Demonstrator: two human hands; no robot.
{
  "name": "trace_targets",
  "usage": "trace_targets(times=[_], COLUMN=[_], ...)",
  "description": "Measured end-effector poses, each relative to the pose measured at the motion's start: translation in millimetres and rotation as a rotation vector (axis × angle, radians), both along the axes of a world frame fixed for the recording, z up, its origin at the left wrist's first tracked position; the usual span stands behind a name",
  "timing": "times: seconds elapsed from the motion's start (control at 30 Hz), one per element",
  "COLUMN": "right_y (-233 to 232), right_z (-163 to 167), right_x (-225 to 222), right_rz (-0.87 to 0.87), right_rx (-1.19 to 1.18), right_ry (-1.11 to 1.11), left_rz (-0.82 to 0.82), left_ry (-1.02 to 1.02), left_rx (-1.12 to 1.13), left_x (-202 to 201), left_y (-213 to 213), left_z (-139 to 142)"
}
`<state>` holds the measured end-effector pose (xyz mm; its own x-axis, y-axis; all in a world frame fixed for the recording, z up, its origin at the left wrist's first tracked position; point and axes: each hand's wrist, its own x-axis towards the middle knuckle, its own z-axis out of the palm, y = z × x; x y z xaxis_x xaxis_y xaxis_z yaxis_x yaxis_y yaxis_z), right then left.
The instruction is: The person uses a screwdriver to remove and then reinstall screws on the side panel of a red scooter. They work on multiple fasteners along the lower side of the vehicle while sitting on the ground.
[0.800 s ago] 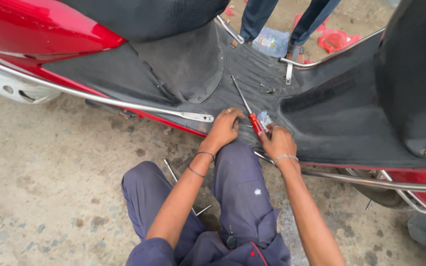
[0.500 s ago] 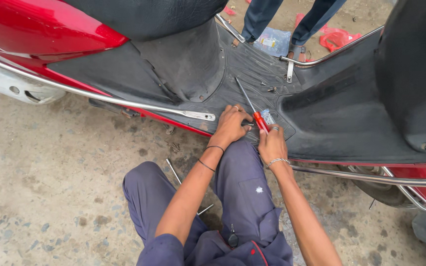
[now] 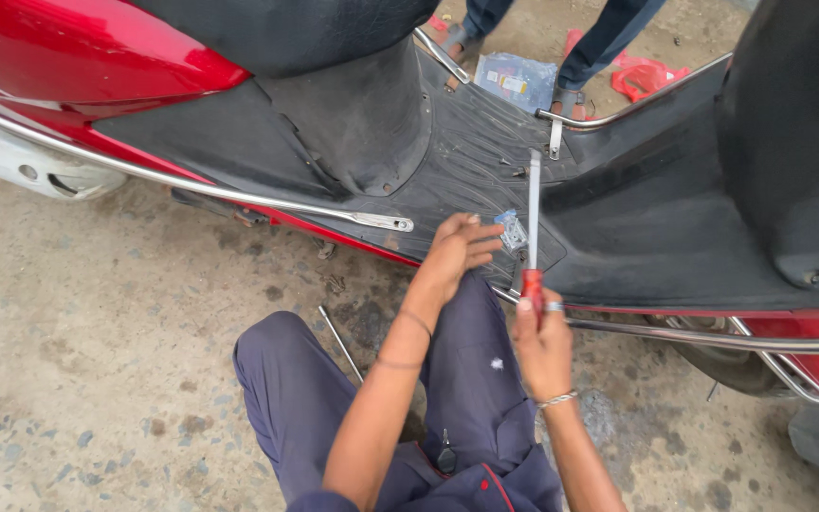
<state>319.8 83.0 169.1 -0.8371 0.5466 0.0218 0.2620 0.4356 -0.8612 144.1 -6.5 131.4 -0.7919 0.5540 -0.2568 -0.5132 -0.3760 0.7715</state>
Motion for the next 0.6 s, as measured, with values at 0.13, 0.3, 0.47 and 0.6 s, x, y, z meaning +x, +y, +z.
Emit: trace_targets(times=[0.13, 0.3, 0.47, 0.6], right_y=[-29.3, 16.5, 75.7, 77.7], right_z=[20.5, 9.9, -9.8, -5.8], right_x=[4.8, -28.7, -96.0, -121.1], right_rz=[0.372, 0.083, 0.135, 0.293], right_rx=[0.556, 0.376, 0.453, 0.536], right_ry=[0.364, 0.145, 0.035, -0.047], left_rz=[0.172, 0.294, 0.316, 0.351], left_ry=[-0.191, 0.022, -0.014, -0.06], left_rx=[0.455, 0.407, 0.264, 0.185], left_x=[46.2, 54.5, 68.6, 89.8], left_y=[-27.5, -85.6, -126.0, -144.0], left_z=[22.0, 25.0, 6.1, -11.0])
